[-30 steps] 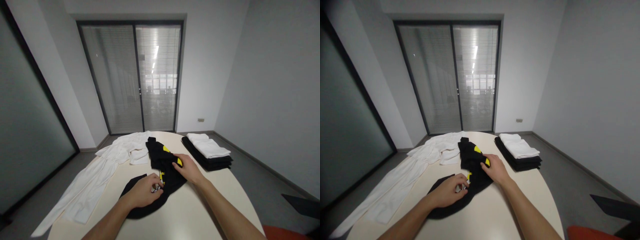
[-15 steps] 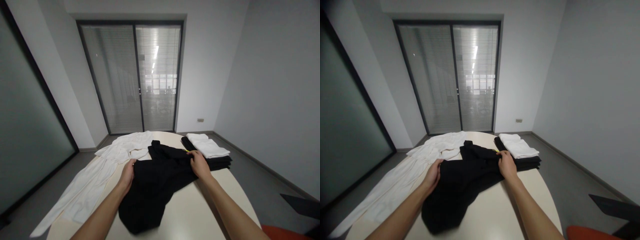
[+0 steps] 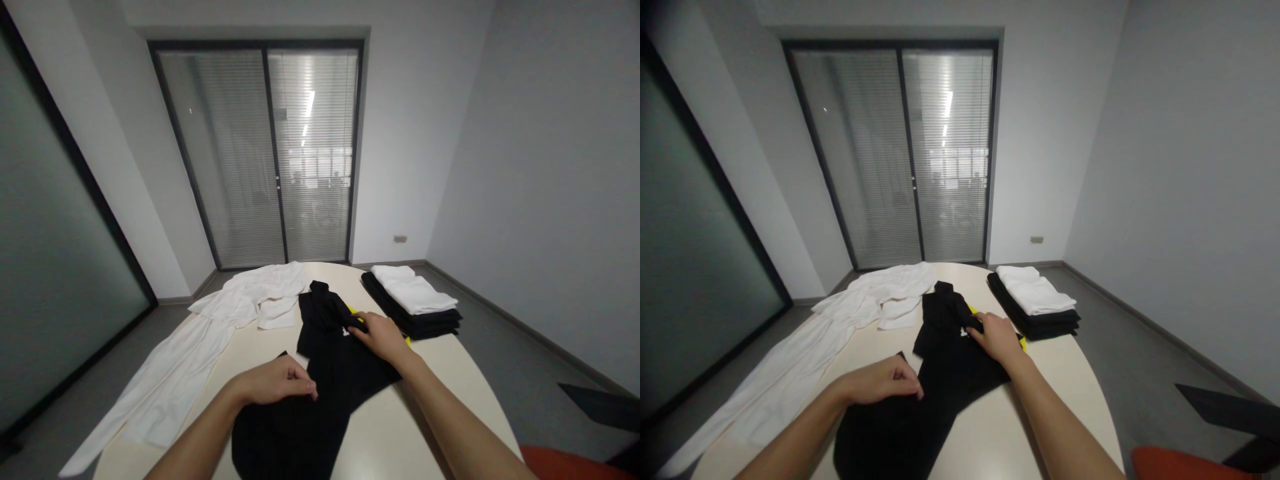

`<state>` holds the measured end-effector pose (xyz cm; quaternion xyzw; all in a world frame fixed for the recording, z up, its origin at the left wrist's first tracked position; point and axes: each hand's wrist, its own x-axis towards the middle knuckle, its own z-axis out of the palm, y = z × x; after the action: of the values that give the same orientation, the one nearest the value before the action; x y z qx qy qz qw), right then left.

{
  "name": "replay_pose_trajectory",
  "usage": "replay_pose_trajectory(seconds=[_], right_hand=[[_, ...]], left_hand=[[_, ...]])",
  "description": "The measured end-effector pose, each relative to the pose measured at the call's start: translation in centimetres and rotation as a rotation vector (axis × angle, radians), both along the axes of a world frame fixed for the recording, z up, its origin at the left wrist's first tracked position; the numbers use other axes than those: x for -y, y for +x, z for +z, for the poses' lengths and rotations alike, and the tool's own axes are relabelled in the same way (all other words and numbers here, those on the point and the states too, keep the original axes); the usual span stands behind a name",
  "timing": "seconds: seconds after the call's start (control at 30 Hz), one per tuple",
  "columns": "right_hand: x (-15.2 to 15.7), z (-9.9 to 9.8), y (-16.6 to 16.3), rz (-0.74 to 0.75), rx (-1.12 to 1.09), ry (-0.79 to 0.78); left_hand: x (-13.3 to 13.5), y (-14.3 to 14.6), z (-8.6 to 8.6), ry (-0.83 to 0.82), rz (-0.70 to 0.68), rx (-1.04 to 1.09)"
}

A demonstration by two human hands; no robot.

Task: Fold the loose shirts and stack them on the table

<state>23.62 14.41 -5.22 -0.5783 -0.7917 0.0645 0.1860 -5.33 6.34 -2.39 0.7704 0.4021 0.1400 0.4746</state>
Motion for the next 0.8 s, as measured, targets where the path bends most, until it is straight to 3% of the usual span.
replay_pose_trajectory(seconds=[0.1,0.17,0.2,0.3,0.47,0.6,0.8], right_hand=[[-0.1,0.3,0.3,0.134,-0.174,-0.111],[-0.1,0.7,0.2,0.176,-0.329,-0.131],[0.0,0.9,0.1,0.183,-0.409,-0.135],[0.7,1.8,-0.4,0.226,-0.622,-0.23],[2.0,2.9,-1.2,0.28,-0.863,-0.419],[1.3,2.6,-0.7,0.281,-0.897,-0.364],[-1.3,1.1,1.3,-0.033,-0.802,0.098]], left_hand=[[-0.3,0.2,0.1,0.135,0.27,0.047],[-0.9,0.2,-0.7,0.313,0.463,0.056],[-1.2,0.2,-1.4,0.403,0.496,0.044],[-1.8,0.4,-3.9,0.611,0.394,-0.046],[-2.4,1.1,-7.1,0.753,0.205,-0.31],[-2.3,1.4,-6.3,0.748,0.229,-0.291],[-2.4,0.3,-2.9,0.552,0.637,0.072]])
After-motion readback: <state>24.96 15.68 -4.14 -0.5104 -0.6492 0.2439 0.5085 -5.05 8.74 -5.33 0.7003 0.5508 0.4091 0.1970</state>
